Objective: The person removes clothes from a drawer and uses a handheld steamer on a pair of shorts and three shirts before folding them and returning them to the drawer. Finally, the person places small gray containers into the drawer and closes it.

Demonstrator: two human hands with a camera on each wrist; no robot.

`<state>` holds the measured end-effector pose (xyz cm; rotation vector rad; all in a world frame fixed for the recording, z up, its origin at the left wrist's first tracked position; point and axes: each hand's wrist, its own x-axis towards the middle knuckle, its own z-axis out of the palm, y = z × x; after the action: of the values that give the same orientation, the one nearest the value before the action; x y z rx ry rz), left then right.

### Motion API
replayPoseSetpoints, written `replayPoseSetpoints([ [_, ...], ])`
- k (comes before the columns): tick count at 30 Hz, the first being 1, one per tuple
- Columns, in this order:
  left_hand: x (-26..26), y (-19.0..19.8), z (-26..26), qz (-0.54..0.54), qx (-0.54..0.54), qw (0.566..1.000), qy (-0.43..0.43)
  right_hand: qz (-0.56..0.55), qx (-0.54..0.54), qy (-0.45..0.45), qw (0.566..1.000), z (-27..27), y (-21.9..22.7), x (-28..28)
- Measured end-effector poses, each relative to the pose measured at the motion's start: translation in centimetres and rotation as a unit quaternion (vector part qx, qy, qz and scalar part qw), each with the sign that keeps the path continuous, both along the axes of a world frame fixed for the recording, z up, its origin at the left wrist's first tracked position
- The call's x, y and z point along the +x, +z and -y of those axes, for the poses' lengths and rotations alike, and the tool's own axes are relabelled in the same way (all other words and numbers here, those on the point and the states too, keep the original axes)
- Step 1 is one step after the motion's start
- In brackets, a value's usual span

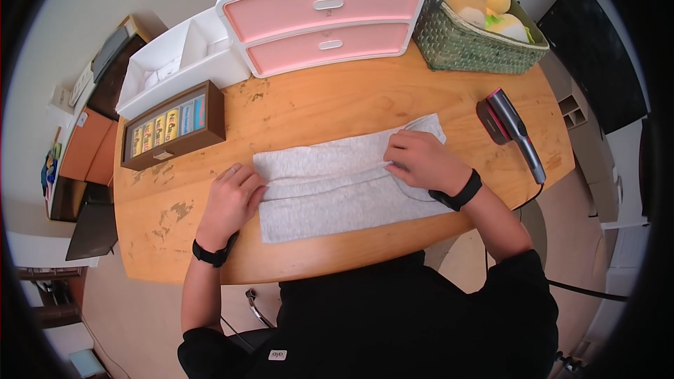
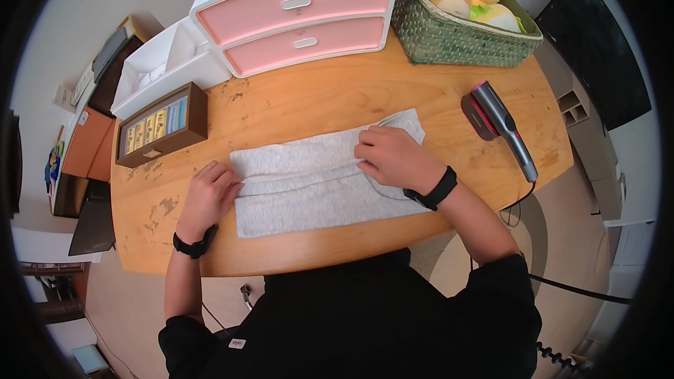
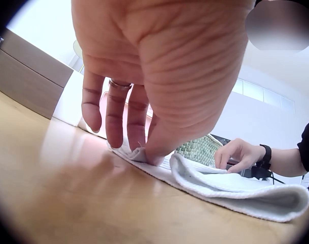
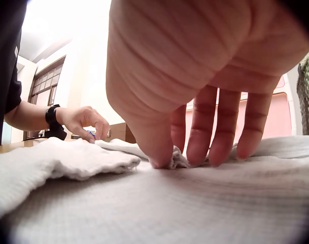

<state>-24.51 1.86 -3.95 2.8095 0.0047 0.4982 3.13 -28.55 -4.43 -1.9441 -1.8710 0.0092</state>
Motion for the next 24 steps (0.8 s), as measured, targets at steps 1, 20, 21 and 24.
replayPoseSetpoints([
  [1,0.0,0.0,0.0,0.0,0.0,1.0,0.003,-0.004,-0.008,-0.001,1.0,0.0,0.2,-0.2],
  [20,6.9,-0.7,-6.1,-0.215,-0.266,0.937,0.067,-0.277,-0.136,-0.198,0.93,4.0,0.0,11.6],
  [21,6.8,-0.6,-6.0,-0.205,-0.257,0.941,0.072,-0.287,-0.117,-0.21,0.927,4.1,-0.2,11.6],
  [24,6.7,-0.6,-5.8,-0.172,-0.208,0.96,0.076,-0.297,-0.1,-0.238,0.919,4.3,-0.6,11.8],
])
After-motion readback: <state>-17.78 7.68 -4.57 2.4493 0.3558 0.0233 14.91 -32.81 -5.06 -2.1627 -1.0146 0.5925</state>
